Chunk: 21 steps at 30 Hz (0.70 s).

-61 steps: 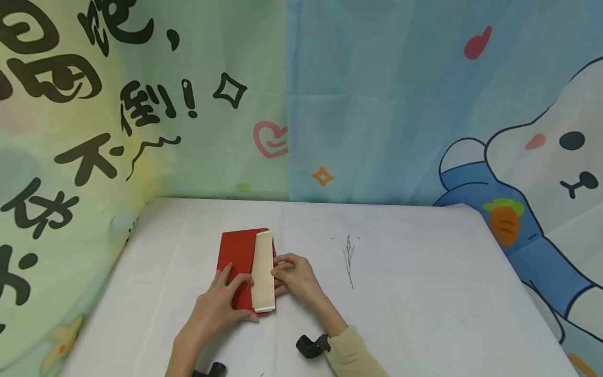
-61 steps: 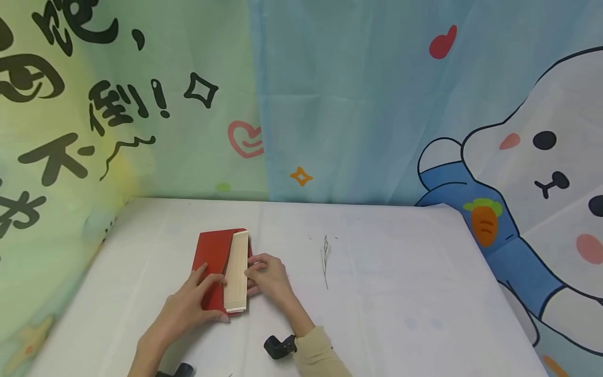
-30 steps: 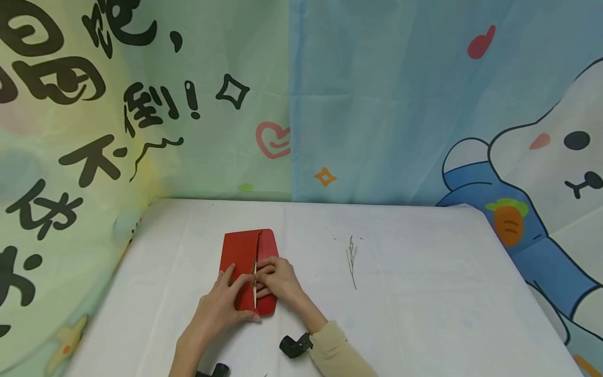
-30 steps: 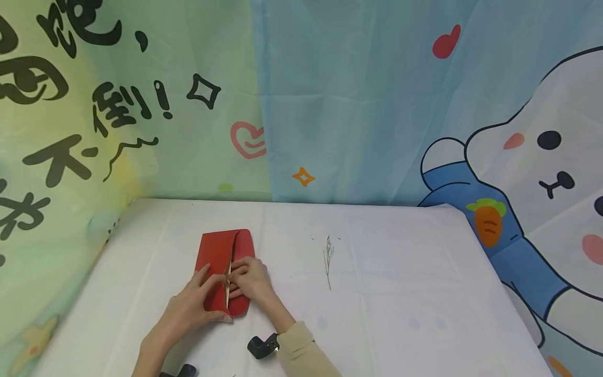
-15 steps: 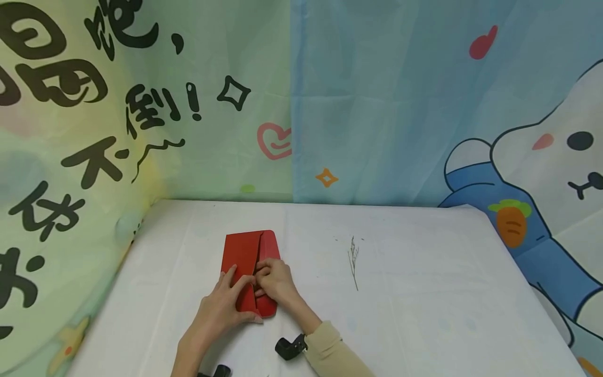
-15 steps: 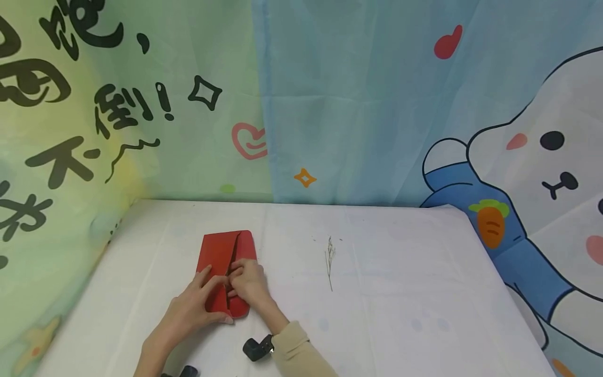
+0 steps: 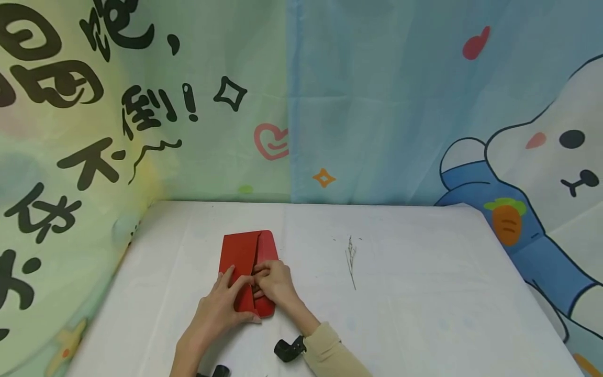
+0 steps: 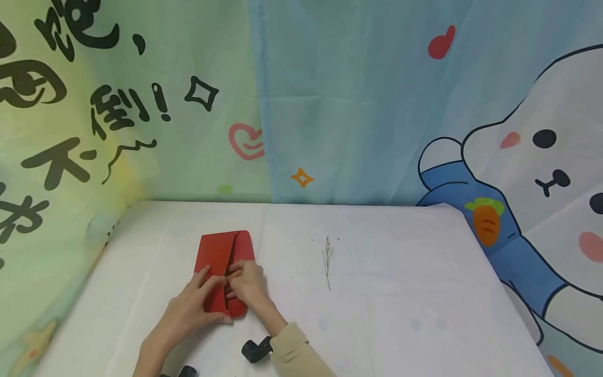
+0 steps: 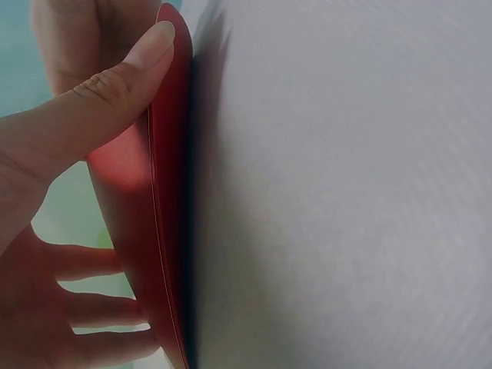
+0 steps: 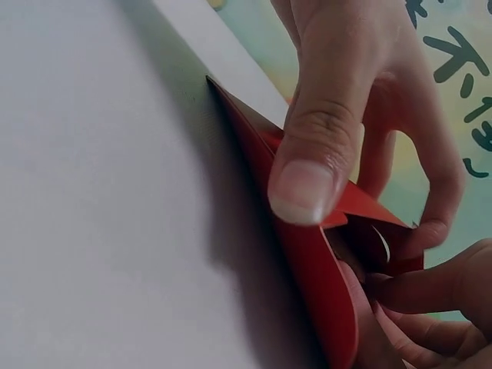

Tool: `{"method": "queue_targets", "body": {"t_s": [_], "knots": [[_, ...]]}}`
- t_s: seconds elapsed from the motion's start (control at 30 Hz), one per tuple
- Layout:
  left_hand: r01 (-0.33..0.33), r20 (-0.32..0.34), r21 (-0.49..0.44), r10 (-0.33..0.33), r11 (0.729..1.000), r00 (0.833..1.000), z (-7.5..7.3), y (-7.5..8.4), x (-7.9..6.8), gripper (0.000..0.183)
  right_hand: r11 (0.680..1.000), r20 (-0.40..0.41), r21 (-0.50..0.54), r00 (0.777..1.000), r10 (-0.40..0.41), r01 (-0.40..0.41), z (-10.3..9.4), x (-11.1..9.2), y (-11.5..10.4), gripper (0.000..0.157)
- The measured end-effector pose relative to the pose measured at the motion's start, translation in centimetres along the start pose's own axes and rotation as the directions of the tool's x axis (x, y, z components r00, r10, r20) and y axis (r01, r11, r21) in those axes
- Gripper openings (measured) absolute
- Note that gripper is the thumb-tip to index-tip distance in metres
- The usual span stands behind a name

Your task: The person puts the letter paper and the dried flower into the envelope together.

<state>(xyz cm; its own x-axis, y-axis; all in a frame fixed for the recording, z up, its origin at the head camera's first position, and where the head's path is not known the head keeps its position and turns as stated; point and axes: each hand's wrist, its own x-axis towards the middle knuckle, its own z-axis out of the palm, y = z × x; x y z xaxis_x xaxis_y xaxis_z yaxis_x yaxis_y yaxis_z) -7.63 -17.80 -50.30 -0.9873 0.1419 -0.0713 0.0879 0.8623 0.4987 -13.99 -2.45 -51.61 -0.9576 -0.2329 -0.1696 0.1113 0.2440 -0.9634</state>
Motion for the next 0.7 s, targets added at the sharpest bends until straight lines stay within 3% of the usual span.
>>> {"method": "queue_targets", "body": {"t_s": [0.27, 0.43, 0.7], "knots": [[0.017, 0.007, -0.003, -0.017, 1.000, 1.000, 0.0, 0.1, -0.1, 0.077, 0.999, -0.037, -0.028, 0.999, -0.022, 0.021, -2.0, -0.9, -0.4, 0.015], [0.012, -0.002, -0.001, -0.012, 1.000, 1.000, -0.1, 0.1, -0.1, 0.073, 0.987, -0.122, -0.153, 0.990, -0.070, 0.050, -3.8, -1.5, -0.7, 0.016], [-0.001, -0.009, -0.002, 0.001, 1.000, 1.000, 0.0, 0.0, -0.1, 0.072, 0.914, -0.293, -0.404, 0.944, -0.150, 0.020, -6.9, -2.2, -1.1, 0.013]]}}
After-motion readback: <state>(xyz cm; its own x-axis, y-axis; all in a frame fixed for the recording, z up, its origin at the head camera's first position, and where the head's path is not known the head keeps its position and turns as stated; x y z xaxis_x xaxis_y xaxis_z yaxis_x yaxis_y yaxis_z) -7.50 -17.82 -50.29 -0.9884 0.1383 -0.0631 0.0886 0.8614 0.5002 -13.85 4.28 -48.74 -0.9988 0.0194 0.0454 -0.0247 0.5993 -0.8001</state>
